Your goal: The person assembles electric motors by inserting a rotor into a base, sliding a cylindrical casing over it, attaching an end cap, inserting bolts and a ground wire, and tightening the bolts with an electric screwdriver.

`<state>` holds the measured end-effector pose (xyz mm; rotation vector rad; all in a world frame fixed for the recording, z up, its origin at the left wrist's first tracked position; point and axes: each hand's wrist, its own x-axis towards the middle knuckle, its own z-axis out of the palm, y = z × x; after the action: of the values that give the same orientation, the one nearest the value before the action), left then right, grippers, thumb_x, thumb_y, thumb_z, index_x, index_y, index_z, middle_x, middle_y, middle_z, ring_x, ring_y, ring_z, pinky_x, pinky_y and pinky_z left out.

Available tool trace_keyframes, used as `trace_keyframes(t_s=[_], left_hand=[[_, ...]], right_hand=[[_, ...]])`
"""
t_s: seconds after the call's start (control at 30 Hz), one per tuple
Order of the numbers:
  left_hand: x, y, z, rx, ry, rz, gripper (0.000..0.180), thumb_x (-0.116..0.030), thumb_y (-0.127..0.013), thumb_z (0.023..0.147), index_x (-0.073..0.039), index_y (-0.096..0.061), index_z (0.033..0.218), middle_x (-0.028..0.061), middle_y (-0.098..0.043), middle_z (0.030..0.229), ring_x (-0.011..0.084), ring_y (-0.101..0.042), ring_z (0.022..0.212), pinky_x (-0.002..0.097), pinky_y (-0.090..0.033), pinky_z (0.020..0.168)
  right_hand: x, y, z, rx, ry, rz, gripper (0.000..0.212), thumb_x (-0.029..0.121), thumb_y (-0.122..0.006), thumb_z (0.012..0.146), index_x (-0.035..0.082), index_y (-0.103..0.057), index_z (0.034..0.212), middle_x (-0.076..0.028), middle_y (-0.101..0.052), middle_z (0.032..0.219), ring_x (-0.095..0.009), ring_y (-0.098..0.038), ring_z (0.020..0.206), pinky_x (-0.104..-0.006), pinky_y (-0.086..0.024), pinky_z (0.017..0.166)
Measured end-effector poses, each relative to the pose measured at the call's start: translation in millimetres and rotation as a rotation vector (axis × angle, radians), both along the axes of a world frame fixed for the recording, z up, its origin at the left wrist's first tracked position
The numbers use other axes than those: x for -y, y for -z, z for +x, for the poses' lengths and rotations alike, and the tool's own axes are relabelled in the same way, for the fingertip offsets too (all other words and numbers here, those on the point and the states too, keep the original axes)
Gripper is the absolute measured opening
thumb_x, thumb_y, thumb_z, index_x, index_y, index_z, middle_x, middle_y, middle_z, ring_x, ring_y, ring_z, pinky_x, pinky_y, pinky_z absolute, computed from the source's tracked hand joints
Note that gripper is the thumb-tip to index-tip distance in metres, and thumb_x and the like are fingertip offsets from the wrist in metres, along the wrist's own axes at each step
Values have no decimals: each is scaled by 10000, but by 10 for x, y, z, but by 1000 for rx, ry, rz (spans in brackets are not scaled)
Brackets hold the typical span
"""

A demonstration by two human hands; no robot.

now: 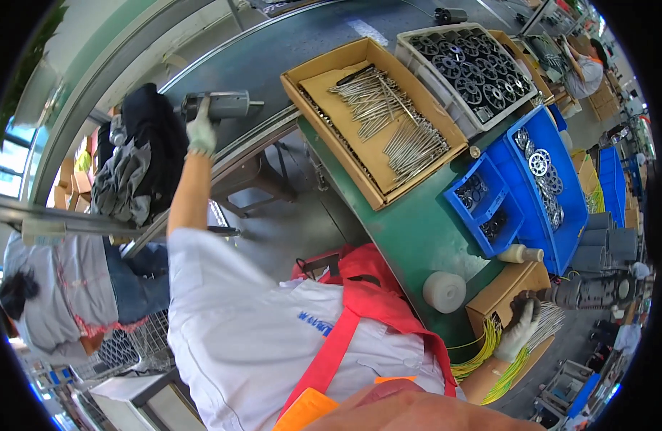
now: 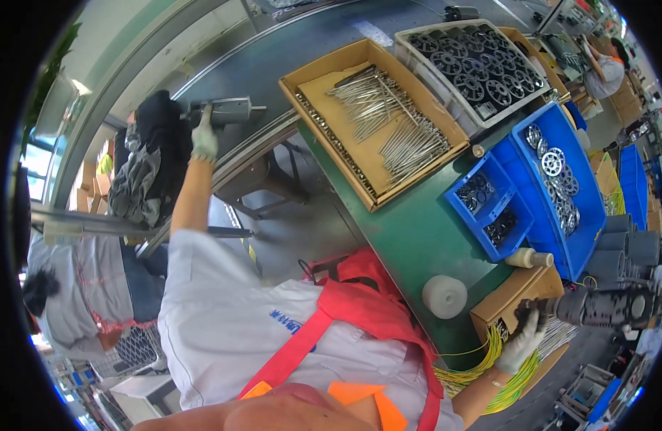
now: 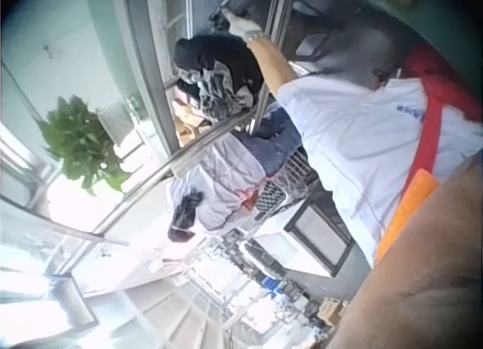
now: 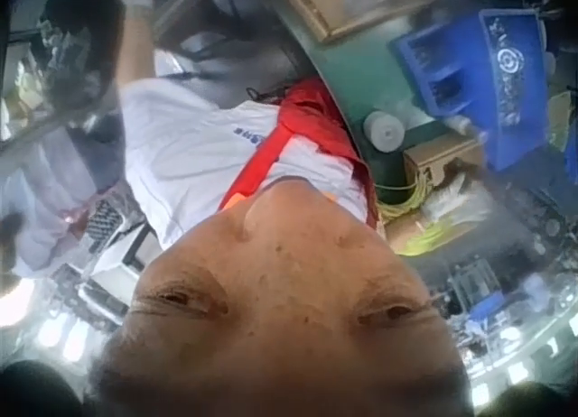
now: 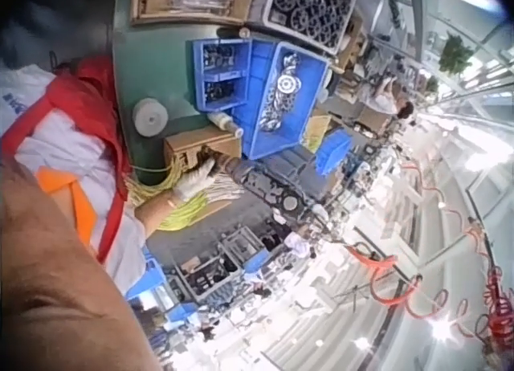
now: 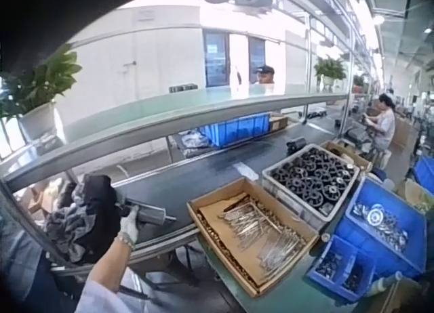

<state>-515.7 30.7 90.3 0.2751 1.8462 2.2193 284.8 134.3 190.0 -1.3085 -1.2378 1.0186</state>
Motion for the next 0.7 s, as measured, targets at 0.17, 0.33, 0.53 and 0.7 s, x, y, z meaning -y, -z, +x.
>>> trace_keyframes(t_s=[0.17,0.33,0.53,0.7], left_hand=[[404,-361,-113,-23,350,-520,470,-308,-698,910,57,-637,1200,149,-715,1058,237,-682,950,333,-540,873],[-120,-298,-450,-1121,223,-1571,970,-599,-781,646,-69,-506,1409,206,-645,1256,359,-632,1129,427,-503,961],[-355,-259,-357,-839,89,-1619,897,-661,-739,713,-4,-565,1299,221,-674,1168,407,-642,1088,486,-496,936],[-907,-123,-329,-861,14,-1628,883,-703,-702,727,-17,-579,1270,244,-660,1183,400,-645,1083,497,-503,924]], right_hand=[[-623,-371,284,-466,89,86,503,350,-528,1008,24,-511,1390,-120,-622,1292,-269,-571,1215,-398,-463,1040],[-987,-405,279,-876,-613,61,635,467,-510,988,2,-478,1418,-207,-582,1346,-365,-531,1274,-514,-370,1132],[-1201,-390,152,-630,-287,174,573,413,-473,1023,-11,-474,1408,-204,-543,1399,-370,-503,1306,-556,-338,1145],[-2400,-367,20,-101,-90,-69,478,312,-499,1029,-43,-508,1350,-193,-612,1287,-317,-589,1213,-408,-472,1037]])
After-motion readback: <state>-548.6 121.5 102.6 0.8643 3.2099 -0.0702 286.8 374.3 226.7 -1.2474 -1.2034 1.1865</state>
